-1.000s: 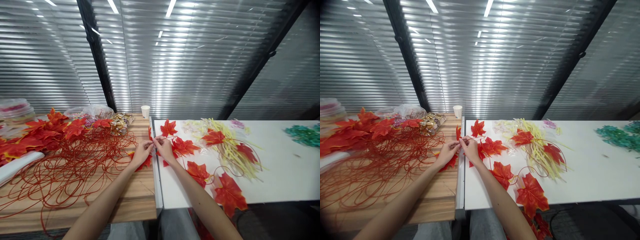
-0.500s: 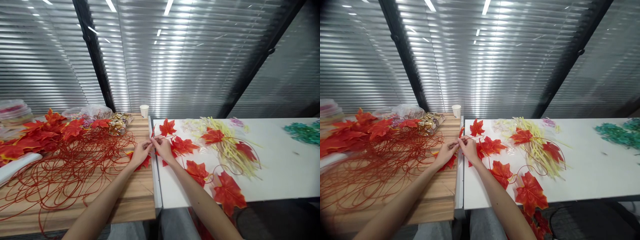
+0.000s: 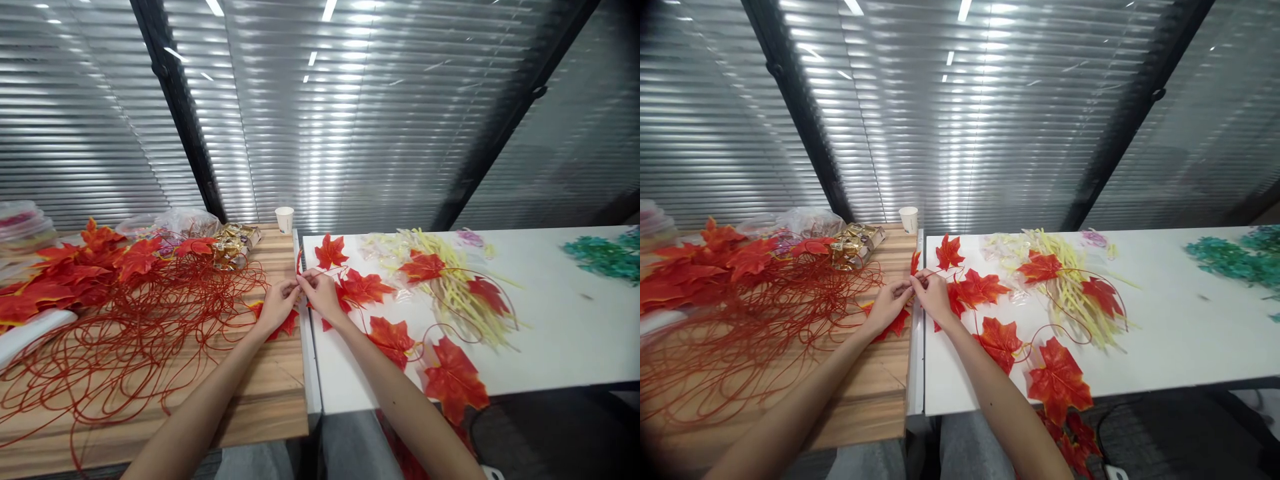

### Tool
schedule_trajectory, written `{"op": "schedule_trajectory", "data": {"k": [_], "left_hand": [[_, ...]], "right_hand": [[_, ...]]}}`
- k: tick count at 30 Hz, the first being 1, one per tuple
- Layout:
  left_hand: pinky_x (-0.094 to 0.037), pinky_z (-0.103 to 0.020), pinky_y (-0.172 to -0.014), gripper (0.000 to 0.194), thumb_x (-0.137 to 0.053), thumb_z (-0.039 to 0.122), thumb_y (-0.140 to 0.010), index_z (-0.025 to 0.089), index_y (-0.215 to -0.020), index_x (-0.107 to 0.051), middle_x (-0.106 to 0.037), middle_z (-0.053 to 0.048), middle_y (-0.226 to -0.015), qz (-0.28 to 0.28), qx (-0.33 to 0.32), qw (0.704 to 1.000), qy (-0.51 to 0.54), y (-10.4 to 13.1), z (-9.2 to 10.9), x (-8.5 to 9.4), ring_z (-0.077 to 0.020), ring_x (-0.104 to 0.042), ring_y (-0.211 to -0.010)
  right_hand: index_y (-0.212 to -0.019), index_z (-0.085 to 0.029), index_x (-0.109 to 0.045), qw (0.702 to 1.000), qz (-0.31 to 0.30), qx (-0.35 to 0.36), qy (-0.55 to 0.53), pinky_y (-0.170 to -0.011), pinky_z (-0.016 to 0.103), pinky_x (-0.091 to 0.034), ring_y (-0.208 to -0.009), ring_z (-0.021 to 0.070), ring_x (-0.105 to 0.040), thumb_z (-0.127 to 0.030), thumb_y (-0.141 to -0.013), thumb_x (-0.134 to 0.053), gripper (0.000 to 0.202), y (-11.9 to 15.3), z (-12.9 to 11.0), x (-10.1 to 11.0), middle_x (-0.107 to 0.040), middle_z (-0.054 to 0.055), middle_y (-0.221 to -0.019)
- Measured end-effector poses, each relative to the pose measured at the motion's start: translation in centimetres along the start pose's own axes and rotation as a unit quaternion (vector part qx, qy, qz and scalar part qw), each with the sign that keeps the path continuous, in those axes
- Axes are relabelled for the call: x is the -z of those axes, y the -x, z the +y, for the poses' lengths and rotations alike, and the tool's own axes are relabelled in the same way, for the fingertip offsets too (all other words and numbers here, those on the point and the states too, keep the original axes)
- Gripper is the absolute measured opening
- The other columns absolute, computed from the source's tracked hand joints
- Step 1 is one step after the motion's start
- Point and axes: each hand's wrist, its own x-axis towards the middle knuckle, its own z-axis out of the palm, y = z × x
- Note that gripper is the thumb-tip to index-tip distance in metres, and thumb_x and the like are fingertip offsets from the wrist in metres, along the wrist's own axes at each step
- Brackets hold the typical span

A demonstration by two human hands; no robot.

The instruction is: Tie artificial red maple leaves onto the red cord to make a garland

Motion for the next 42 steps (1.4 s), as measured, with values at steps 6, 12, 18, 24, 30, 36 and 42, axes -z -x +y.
{"op": "schedule_trajectory", "data": {"k": [6,12,18,24,30,36,42], "left_hand": [[-0.048,-0.024,-0.065,0.020,-0.049,0.024,-0.075,0.012,-0.084,-0.062,-0.065,-0.007,-0.088,-0.001,-0.003,1.000,-0.003,0.2,0.1,-0.1,-0.0162,-0.060,-0.077],[-0.047,-0.024,-0.064,0.019,-0.047,0.018,-0.073,0.012,-0.084,-0.062,-0.065,-0.007,-0.085,-0.001,-0.010,1.000,-0.020,0.2,0.5,-0.1,-0.0151,-0.059,-0.075],[-0.046,-0.024,-0.063,0.019,-0.046,0.016,-0.072,0.012,-0.082,-0.061,-0.064,-0.006,-0.081,-0.003,-0.007,1.000,-0.023,0.2,0.5,-0.2,-0.0150,-0.058,-0.073],[-0.043,-0.022,-0.060,0.015,-0.046,0.019,-0.072,0.013,-0.077,-0.060,-0.063,-0.004,-0.075,-0.005,-0.016,0.999,-0.037,0.3,0.6,-0.2,-0.0134,-0.056,-0.067],[-0.041,-0.022,-0.056,0.014,-0.044,0.019,-0.074,0.013,-0.074,-0.058,-0.059,-0.002,-0.067,-0.011,-0.028,0.998,-0.063,0.2,-0.2,-0.2,-0.0116,-0.053,-0.060],[-0.040,-0.021,-0.055,0.013,-0.044,0.017,-0.073,0.014,-0.073,-0.056,-0.058,-0.001,-0.065,-0.016,-0.041,0.996,-0.073,0.2,-0.6,-0.2,-0.0110,-0.052,-0.059],[-0.038,-0.020,-0.054,0.011,-0.044,0.016,-0.072,0.014,-0.068,-0.054,-0.056,0.000,-0.061,-0.016,-0.041,0.994,-0.096,0.4,-0.3,-0.3,-0.0109,-0.050,-0.057]], "right_hand": [[-0.073,-0.016,-0.059,1.000,0.010,0.005,0.016,-0.054,0.022,-0.042,-0.054,0.0120,-0.055,-0.030,-0.078,-0.049,0.018,-0.1,0.2,-0.1,-0.061,0.001,-0.064],[-0.073,-0.017,-0.059,0.999,0.004,0.009,0.035,-0.056,0.022,-0.043,-0.056,0.0123,-0.056,-0.030,-0.079,-0.048,0.018,-0.1,0.4,-0.1,-0.062,0.001,-0.066],[-0.073,-0.018,-0.059,0.999,-0.003,0.007,0.048,-0.057,0.023,-0.043,-0.058,0.0132,-0.056,-0.030,-0.079,-0.047,0.018,0.0,0.5,-0.2,-0.062,0.002,-0.067],[-0.075,-0.018,-0.059,0.998,-0.009,0.008,0.063,-0.059,0.024,-0.043,-0.060,0.0137,-0.056,-0.029,-0.080,-0.046,0.018,0.0,0.4,-0.1,-0.062,0.002,-0.069],[-0.072,-0.018,-0.059,0.995,-0.017,0.022,0.094,-0.059,0.023,-0.042,-0.061,0.0138,-0.056,-0.026,-0.080,-0.045,0.018,0.0,0.5,-0.1,-0.062,0.002,-0.068],[-0.073,-0.018,-0.060,0.993,-0.020,0.029,0.113,-0.059,0.023,-0.040,-0.061,0.0137,-0.055,-0.025,-0.080,-0.045,0.018,0.0,0.3,0.0,-0.062,0.002,-0.068],[-0.072,-0.018,-0.059,0.990,-0.027,0.035,0.132,-0.059,0.022,-0.038,-0.062,0.0137,-0.054,-0.024,-0.081,-0.044,0.018,0.1,0.5,-0.1,-0.061,0.001,-0.068]]}}
